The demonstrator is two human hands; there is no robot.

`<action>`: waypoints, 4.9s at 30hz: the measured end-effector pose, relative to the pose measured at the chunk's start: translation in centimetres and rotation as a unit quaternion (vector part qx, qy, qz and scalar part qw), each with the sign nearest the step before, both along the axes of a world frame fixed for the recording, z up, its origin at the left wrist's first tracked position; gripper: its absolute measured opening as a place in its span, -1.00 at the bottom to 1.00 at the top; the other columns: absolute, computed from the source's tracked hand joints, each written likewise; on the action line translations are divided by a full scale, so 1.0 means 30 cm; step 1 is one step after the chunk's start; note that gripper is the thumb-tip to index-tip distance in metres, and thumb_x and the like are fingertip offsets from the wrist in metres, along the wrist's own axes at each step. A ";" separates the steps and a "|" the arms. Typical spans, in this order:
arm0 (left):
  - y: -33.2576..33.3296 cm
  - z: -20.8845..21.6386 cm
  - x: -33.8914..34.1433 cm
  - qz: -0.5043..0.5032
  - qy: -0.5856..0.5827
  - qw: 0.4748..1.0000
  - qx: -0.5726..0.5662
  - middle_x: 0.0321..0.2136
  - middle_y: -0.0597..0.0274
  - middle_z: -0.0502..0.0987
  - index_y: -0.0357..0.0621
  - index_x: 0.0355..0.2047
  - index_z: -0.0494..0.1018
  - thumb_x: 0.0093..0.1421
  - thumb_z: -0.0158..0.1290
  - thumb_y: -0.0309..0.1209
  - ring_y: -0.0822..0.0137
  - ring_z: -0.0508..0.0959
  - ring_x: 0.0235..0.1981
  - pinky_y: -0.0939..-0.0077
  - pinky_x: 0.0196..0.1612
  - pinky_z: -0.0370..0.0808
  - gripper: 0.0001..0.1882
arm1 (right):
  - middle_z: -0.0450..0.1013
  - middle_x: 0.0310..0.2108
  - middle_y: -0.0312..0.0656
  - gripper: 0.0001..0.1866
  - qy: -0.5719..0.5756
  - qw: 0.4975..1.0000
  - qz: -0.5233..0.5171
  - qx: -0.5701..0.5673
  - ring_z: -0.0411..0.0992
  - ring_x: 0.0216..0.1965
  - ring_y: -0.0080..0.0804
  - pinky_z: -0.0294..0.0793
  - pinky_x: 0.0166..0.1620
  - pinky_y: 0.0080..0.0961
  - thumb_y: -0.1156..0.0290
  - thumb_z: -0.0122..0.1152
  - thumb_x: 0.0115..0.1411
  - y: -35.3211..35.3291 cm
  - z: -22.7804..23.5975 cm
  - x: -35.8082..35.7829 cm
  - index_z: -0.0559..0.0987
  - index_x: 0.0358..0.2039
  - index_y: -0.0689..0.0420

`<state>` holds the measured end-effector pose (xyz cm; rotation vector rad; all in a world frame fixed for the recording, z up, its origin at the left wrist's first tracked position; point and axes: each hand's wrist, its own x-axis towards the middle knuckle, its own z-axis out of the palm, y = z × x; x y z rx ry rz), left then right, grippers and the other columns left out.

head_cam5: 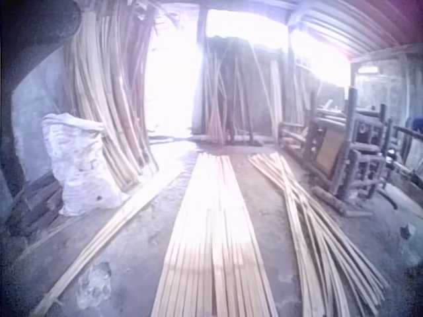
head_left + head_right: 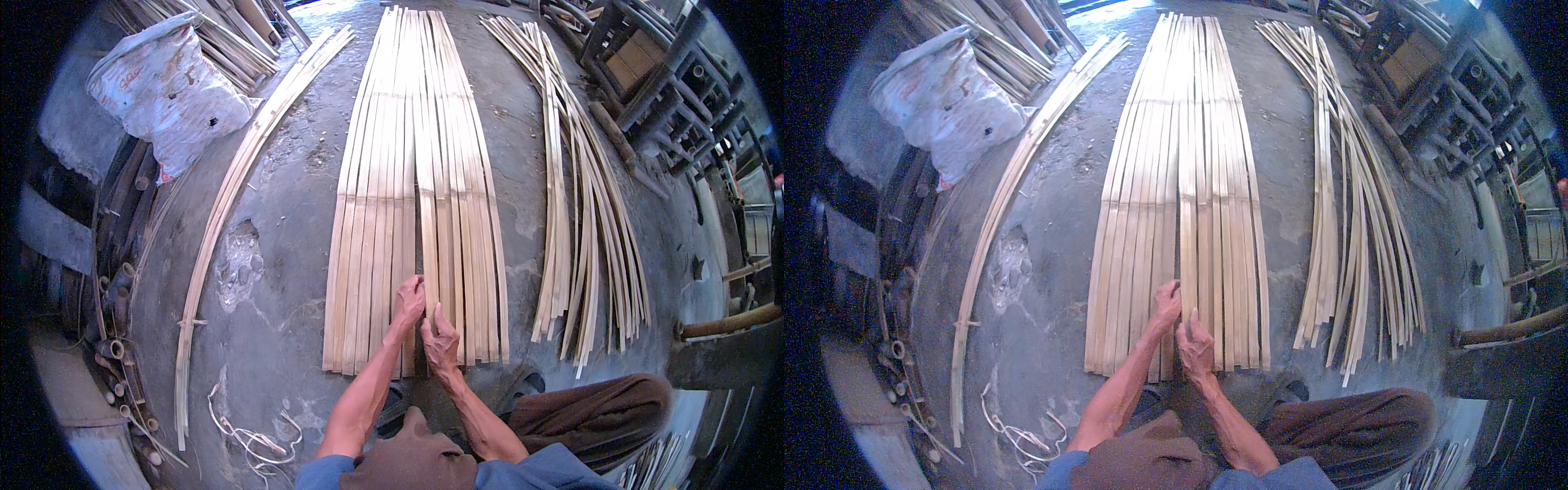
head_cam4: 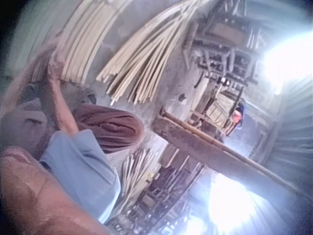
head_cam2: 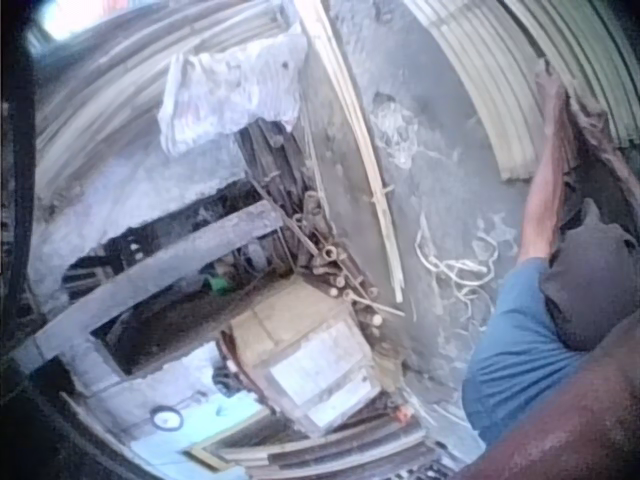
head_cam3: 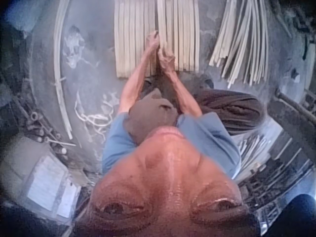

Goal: The person sits on the floor and arranges long, thin bamboo strips into a neat, parallel stack. They repeatedly pick up individual strips from a pile and place them onto the growing stack, smoothing them into alignment.

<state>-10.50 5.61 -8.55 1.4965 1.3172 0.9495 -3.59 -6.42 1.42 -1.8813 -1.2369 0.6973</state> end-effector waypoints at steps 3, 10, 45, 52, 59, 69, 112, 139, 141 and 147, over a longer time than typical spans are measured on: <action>-0.024 0.099 0.032 0.006 -0.026 0.993 -0.117 -0.46 0.03 0.57 -0.29 -0.07 0.49 0.37 -0.06 -0.25 0.28 0.58 -0.41 0.32 -0.29 0.55 -0.65 | 0.44 -0.42 0.19 -0.41 0.035 0.996 -0.021 -0.073 0.45 -0.42 -0.07 0.42 -0.31 -0.21 0.31 0.18 0.24 -0.015 0.005 0.031 0.35 0.24 0.27; -0.007 0.276 0.030 0.008 -0.007 1.000 -0.014 -0.55 0.15 0.47 -0.26 -0.24 0.44 0.35 -0.04 -0.24 0.38 0.45 -0.51 0.35 -0.39 0.44 -0.72 | 0.43 -0.45 0.16 -0.43 0.047 0.997 -0.056 -0.024 0.41 -0.43 -0.28 0.43 -0.29 -0.34 0.28 0.18 0.29 -0.016 0.027 -0.044 0.36 0.23 0.30; -0.028 0.076 -0.009 -0.095 0.375 0.910 0.152 0.46 0.05 -0.13 0.05 0.45 -0.03 0.36 -0.15 -0.14 0.04 -0.14 0.47 -0.01 0.45 -0.25 -0.31 | 0.51 -0.36 0.21 -0.34 -0.148 0.967 0.133 -0.156 0.51 -0.37 0.22 0.47 -0.34 -0.01 0.23 0.13 0.28 -0.004 -0.082 0.019 0.23 0.32 0.22; -0.035 0.043 -0.034 -0.089 0.443 0.869 0.201 0.48 0.21 -0.17 0.16 0.45 -0.05 0.38 -0.18 -0.09 0.07 -0.20 0.48 0.01 0.45 -0.28 -0.32 | 0.53 -0.48 0.11 -0.46 -0.172 0.969 0.048 -0.170 0.50 -0.51 0.21 0.48 -0.41 -0.02 0.08 -0.01 0.34 0.051 0.004 0.074 0.36 0.29 -0.06; -0.047 0.087 0.007 -0.071 0.374 0.893 0.239 0.47 0.23 -0.13 0.20 0.44 -0.01 0.39 -0.19 -0.03 0.10 -0.17 0.48 -0.03 0.44 -0.25 -0.35 | 0.52 -0.55 0.09 -0.31 -0.216 0.956 0.099 -0.173 0.50 -0.55 0.15 0.43 -0.49 0.04 0.12 -0.03 0.34 0.016 -0.177 0.078 0.00 0.43 -0.24; -0.037 0.058 0.026 -0.191 0.399 0.850 0.284 0.45 0.19 -0.04 0.23 0.36 0.19 0.31 -0.05 0.00 0.09 -0.12 0.47 -0.22 0.41 -0.26 -0.37 | 0.38 -0.16 -0.08 -0.58 -0.350 0.936 -0.029 -0.005 0.45 -0.22 -0.04 0.50 -0.22 -0.17 0.34 0.13 0.23 0.008 -0.123 0.142 0.47 0.11 0.08; -0.079 0.121 -0.006 -0.184 0.363 0.879 0.246 0.40 0.17 0.11 0.21 0.33 0.25 0.28 -0.03 0.01 0.08 -0.07 0.46 -0.23 0.41 -0.30 -0.37 | 0.34 -0.08 -0.05 -0.80 -0.205 0.970 -0.112 -0.066 0.34 0.00 -0.05 0.31 0.04 -0.10 0.30 0.18 0.22 -0.004 -0.086 0.160 0.57 -0.22 0.12; -0.085 0.115 -0.014 -0.168 0.387 0.870 0.254 0.39 0.23 0.14 0.03 0.30 0.28 0.31 -0.05 -0.20 0.17 0.01 0.44 -0.12 0.43 -0.18 -0.44 | 0.42 -0.14 -0.05 -0.60 -0.258 0.965 -0.024 -0.050 0.43 -0.12 -0.04 0.40 -0.06 -0.11 0.25 0.27 0.16 -0.052 -0.066 0.121 0.51 0.01 0.04; -0.095 0.116 -0.012 -0.159 0.380 0.872 0.265 0.38 0.26 0.16 -0.02 0.30 0.28 0.31 -0.05 -0.22 0.20 0.02 0.44 -0.10 0.43 -0.15 -0.45 | 0.42 -0.11 -0.04 -0.55 -0.260 0.960 0.005 -0.102 0.44 -0.10 -0.04 0.38 -0.04 -0.09 0.24 0.29 0.14 -0.081 -0.074 0.099 0.49 0.04 0.05; -0.091 0.118 -0.012 -0.150 0.370 0.878 0.263 0.37 0.29 0.19 -0.03 0.27 0.30 0.31 -0.05 -0.24 0.20 0.06 0.43 -0.09 0.42 -0.12 -0.47 | 0.44 -0.11 -0.03 -0.48 -0.250 0.960 0.010 -0.126 0.45 -0.11 -0.01 0.36 -0.03 -0.04 0.28 0.27 0.15 -0.081 -0.075 0.079 0.43 0.11 0.14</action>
